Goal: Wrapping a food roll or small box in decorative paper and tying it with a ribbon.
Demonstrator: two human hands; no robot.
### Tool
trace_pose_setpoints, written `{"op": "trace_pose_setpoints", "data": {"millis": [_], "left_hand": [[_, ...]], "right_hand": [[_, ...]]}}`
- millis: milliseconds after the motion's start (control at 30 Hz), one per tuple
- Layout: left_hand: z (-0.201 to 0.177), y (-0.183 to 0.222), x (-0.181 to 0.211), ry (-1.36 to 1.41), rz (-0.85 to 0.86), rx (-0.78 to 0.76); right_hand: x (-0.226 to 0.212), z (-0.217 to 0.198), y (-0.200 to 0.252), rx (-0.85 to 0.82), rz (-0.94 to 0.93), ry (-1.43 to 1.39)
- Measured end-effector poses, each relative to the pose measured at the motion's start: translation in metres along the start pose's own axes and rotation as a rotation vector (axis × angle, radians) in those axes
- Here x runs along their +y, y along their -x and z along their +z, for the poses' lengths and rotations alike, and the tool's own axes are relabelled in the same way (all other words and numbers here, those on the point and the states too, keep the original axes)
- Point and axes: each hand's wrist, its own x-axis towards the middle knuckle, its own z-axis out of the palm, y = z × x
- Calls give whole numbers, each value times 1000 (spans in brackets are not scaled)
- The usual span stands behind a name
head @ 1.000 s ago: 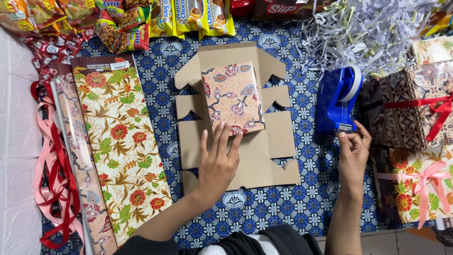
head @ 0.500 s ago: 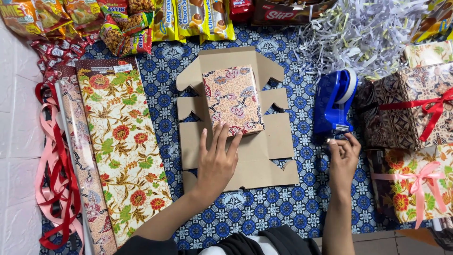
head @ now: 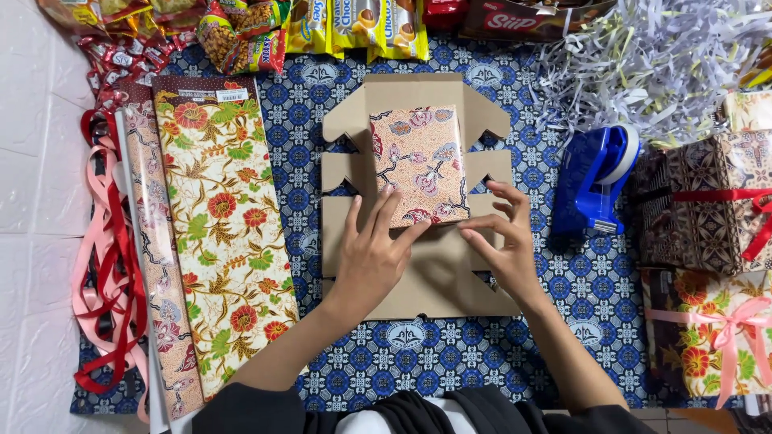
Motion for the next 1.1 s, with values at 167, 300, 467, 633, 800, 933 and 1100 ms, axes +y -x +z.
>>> {"op": "trace_pose_setpoints", "data": {"millis": [167,300,467,633,800,933,1100], "left_hand": [[1,-2,-12,60,-12,-21],[0,-3,-13,89,-16,-41],[0,-3,-12,99,-22,-36],[1,-2,-12,98,-17,-27],[6,-1,-15,116,-19,-30],[5,-2,-20,135,-36,-70],[6,-1,-22,160,-32,-65]], "right_hand": [[3,17,-10,-78,-30,18],[11,23,-9,-78,-47,20],[19,26,-8,-74,-66,40],[25,28,-6,-57,-86,48],[34,29,-6,-41,-121,68],[36,34,-5,-14,-169,95],[34,36,-4,45,-291,252]]}}
